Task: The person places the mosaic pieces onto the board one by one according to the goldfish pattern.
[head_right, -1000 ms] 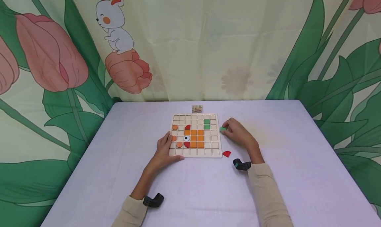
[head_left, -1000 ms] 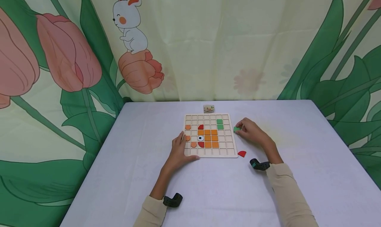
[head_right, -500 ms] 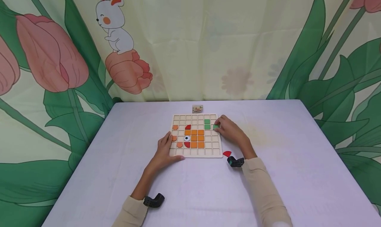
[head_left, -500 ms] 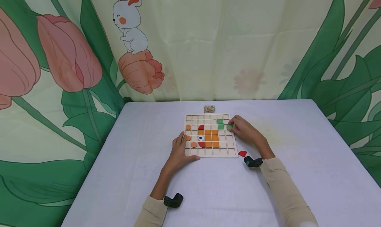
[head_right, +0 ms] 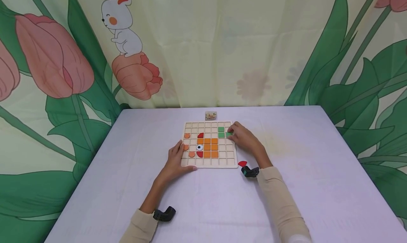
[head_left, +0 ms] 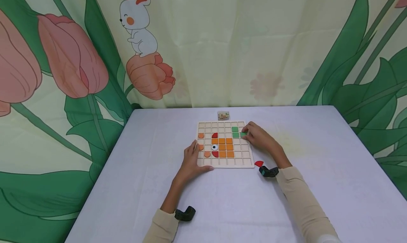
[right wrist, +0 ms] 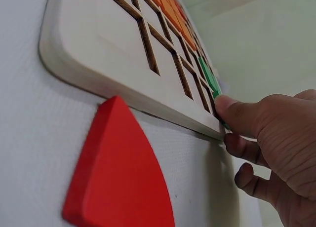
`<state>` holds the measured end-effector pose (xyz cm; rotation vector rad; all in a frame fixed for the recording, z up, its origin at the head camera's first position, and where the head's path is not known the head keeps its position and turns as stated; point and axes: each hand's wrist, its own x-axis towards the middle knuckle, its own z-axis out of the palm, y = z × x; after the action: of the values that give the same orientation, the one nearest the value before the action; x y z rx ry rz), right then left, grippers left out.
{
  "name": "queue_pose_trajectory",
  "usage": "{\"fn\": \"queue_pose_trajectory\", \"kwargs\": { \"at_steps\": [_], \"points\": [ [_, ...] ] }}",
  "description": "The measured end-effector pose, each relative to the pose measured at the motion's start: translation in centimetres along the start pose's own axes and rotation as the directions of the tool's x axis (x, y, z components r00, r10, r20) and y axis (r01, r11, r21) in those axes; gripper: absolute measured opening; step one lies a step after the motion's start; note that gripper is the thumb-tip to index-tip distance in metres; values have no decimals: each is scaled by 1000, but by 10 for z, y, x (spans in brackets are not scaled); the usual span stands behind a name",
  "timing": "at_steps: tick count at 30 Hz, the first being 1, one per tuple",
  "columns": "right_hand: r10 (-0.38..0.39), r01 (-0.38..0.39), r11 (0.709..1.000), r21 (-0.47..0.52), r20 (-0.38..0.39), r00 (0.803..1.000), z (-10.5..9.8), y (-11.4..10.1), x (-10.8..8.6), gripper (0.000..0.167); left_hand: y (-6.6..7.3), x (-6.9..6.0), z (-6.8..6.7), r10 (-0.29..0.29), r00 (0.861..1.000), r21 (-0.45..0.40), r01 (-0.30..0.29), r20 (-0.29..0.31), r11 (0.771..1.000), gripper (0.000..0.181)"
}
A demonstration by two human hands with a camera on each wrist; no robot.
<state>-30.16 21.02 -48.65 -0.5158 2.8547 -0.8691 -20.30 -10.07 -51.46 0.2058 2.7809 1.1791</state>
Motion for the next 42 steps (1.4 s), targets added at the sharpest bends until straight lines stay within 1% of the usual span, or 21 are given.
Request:
{"fn": "queue_pose_trajectory", "kwargs": {
  "at_steps": [8, 16, 20, 24, 33, 37, 42],
  "points": [
    [-22, 22, 1000, -3, -12, 1000, 2, 3, 2, 27, 0, -1, 0, 8, 1000, -4, -8, -1, 1000, 121],
    [-34, 34, 999, -6, -27, 999, 1, 2, 2, 28, 2, -2, -2, 2, 1000, 3, -2, -2, 1000, 121],
    [-27, 27, 1000, -3, -34, 999, 2, 3, 2, 26, 3, -2, -1, -8, 1000, 1, 8, -3, 1000, 120],
    [-12, 12, 1000, -1, -29, 1000, 2, 3, 1, 26, 3, -2, -2, -3, 1000, 0, 3, -5, 1000, 120],
    [-17, 17, 1000, -6, -37, 999, 1, 0, -1, 27, 1, -1, -1, 5, 1000, 8, -5, -6, 1000, 120],
    [-13, 13, 1000, -11, -26, 1000, 0, -1, -2, 30, 0, 0, 0, 6, 1000, 8, -6, -6, 1000, 121],
    [10, -10, 1000, -19, -13, 1000, -1, -2, -5, 37, -1, 0, 0, 3, 1000, 7, -3, 0, 1000, 121]
  ]
}}
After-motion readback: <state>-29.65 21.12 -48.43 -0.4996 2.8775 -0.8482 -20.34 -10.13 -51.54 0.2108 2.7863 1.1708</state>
